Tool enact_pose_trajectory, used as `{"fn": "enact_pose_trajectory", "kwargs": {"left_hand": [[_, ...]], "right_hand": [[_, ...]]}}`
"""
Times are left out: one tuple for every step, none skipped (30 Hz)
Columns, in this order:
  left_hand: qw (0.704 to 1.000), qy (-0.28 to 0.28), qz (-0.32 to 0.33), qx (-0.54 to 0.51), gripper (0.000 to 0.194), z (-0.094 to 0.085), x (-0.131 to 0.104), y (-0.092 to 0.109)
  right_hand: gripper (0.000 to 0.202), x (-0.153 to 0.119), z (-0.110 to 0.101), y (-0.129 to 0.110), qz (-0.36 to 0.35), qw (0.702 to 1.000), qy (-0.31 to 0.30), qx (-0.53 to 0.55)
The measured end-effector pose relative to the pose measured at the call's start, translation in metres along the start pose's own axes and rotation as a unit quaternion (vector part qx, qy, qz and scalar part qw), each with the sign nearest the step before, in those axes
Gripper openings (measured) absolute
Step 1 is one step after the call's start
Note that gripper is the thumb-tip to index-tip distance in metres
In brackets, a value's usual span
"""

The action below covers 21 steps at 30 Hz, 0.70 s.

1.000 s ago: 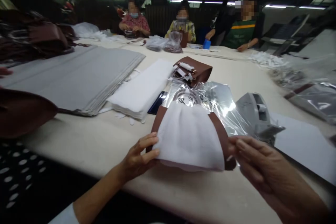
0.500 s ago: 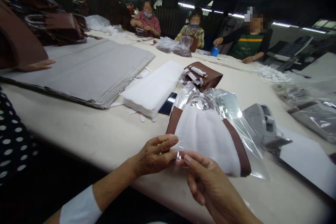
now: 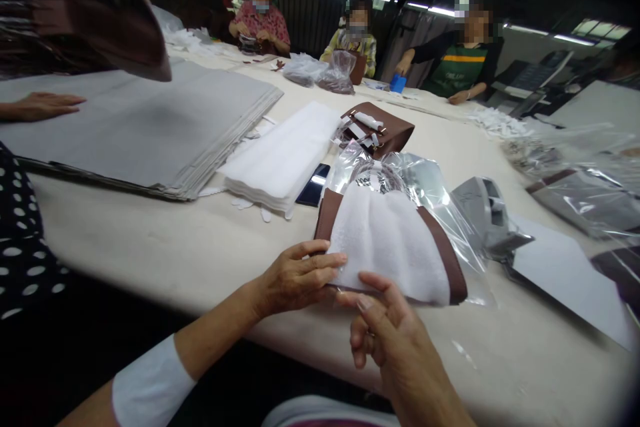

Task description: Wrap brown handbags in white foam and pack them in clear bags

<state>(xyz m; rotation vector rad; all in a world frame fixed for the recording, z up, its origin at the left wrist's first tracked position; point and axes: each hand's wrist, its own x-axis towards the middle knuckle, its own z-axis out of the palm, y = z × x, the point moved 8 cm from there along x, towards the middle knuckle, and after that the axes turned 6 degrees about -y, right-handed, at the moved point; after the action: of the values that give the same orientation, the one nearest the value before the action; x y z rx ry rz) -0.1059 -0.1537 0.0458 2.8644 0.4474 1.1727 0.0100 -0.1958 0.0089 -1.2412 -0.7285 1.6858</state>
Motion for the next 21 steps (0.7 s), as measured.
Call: {"fn": "enact_pose_trajectory", "kwargs": {"left_hand": [[1.000, 0.001, 0.003, -0.004, 0.021, 0.000, 0.000, 0.000], [1.000, 0.000, 0.007, -0.006, 0.022, 0.000, 0.000, 0.001], [1.000, -0.002, 0.011, -0.004, 0.023, 0.001, -0.001, 0.001], [1.000, -0.007, 0.016, 0.001, 0.024, 0.002, -0.001, 0.002], [1.000, -0.014, 0.021, 0.009, 0.025, 0.003, -0.003, 0.002], [0.999, -0.022, 0.025, 0.019, 0.027, 0.005, -0.004, 0.002], [0.999, -0.030, 0.029, 0.027, 0.029, 0.006, -0.005, 0.002], [0.998, -0.038, 0.031, 0.031, 0.031, 0.006, -0.006, 0.001], [0.998, -0.049, 0.036, 0.031, 0.032, 0.007, -0.008, 0.001], [0.997, -0.063, 0.040, 0.029, 0.034, 0.008, -0.008, 0.001], [0.996, -0.076, 0.043, 0.026, 0.034, 0.008, -0.009, 0.001], [0.995, -0.089, 0.045, 0.026, 0.035, 0.009, -0.009, 0.001], [0.994, -0.099, 0.045, 0.028, 0.036, 0.010, -0.009, 0.001], [0.993, -0.107, 0.043, 0.032, 0.037, 0.010, -0.009, 0.000], [0.992, -0.113, 0.041, 0.036, 0.037, 0.011, -0.009, -0.001], [0.992, -0.118, 0.038, 0.039, 0.037, 0.011, -0.009, -0.001], [0.991, -0.121, 0.036, 0.041, 0.038, 0.012, -0.009, -0.001], [0.991, -0.124, 0.035, 0.042, 0.039, 0.012, -0.009, -0.002], [0.990, -0.128, 0.035, 0.044, 0.041, 0.013, -0.010, -0.002], [0.989, -0.133, 0.035, 0.046, 0.042, 0.013, -0.010, -0.002], [0.988, -0.141, 0.036, 0.046, 0.041, 0.014, -0.011, -0.002]], "right_hand": [[0.044, 0.000, -0.002, 0.003, -0.006, 1.000, 0.002, -0.001], [0.041, 0.001, -0.003, 0.006, -0.009, 1.000, 0.002, 0.001], [0.039, 0.003, -0.005, 0.010, -0.009, 1.000, 0.001, 0.008], [0.038, 0.005, -0.007, 0.014, -0.011, 1.000, 0.002, 0.016], [0.037, 0.007, -0.008, 0.016, -0.016, 1.000, 0.004, 0.025], [0.036, 0.008, -0.009, 0.019, -0.018, 0.999, 0.006, 0.033], [0.034, 0.009, -0.010, 0.021, -0.018, 0.999, 0.008, 0.042], [0.033, 0.010, -0.011, 0.023, -0.014, 0.998, 0.011, 0.054], [0.033, 0.009, -0.011, 0.024, -0.006, 0.998, 0.014, 0.068], [0.033, 0.008, -0.011, 0.026, 0.004, 0.996, 0.017, 0.083], [0.034, 0.006, -0.012, 0.027, 0.021, 0.995, 0.017, 0.094], [0.035, 0.002, -0.012, 0.029, 0.041, 0.994, 0.014, 0.099], [0.035, -0.002, -0.013, 0.030, 0.064, 0.994, 0.008, 0.088], [0.034, -0.007, -0.014, 0.028, 0.082, 0.995, -0.002, 0.057], [0.031, -0.012, -0.016, 0.024, 0.084, 0.996, -0.011, 0.004], [0.027, -0.017, -0.019, 0.013, 0.057, 0.996, -0.018, -0.069], [0.022, -0.020, -0.020, -0.006, -0.008, 0.987, -0.022, -0.158], [0.016, -0.024, -0.018, -0.030, -0.109, 0.960, -0.025, -0.256], [0.013, -0.032, -0.010, -0.055, -0.230, 0.907, -0.030, -0.353], [0.016, -0.041, 0.002, -0.074, -0.347, 0.829, -0.038, -0.437], [0.022, -0.048, 0.014, -0.085, -0.443, 0.740, -0.049, -0.505]]}}
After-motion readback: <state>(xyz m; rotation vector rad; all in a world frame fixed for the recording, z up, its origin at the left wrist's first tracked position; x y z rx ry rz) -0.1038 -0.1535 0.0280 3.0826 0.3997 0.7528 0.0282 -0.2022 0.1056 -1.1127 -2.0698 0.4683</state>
